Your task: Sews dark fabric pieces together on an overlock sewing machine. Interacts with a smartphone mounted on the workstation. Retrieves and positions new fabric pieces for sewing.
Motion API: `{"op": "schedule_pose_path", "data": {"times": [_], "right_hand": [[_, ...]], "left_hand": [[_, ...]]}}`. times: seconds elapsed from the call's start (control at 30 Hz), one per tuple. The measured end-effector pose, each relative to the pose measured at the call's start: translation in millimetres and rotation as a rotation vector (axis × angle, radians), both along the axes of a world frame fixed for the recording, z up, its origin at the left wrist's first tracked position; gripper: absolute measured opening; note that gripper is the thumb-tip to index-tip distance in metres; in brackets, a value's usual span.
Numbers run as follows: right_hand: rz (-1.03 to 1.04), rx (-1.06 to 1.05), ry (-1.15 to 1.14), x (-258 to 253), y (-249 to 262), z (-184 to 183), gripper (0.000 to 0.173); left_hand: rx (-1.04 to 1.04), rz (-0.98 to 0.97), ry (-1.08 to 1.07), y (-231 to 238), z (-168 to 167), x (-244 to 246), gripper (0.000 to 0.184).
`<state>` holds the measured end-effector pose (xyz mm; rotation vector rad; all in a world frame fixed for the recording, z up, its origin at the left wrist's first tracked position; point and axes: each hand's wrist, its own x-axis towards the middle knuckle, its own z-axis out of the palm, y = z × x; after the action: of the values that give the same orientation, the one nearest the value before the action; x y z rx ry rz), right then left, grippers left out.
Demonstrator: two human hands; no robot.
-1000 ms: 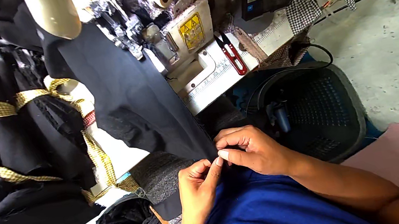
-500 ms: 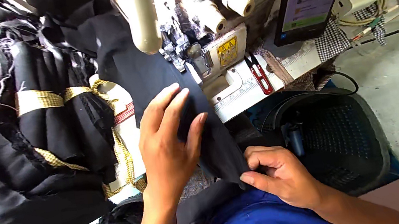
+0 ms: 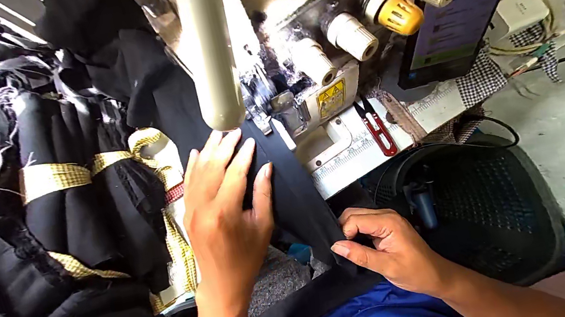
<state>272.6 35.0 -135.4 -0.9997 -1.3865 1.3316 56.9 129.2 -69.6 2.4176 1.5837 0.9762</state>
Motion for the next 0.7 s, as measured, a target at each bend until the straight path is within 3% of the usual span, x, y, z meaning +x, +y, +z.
{"op": "schedule_pose_path", "data": {"times": [0.2,0.7], "right_hand": [[-0.015,0.018,-0.018,-4,19,5,0.021],[-0.064,0.073,-0.048,-16,68,15,0.020]], "left_hand": [[0.041,0.077,-0.024,-30,-11,17,0.023],[-0.027,-0.013,-0.001,21,-3,-11,0.027]]}}
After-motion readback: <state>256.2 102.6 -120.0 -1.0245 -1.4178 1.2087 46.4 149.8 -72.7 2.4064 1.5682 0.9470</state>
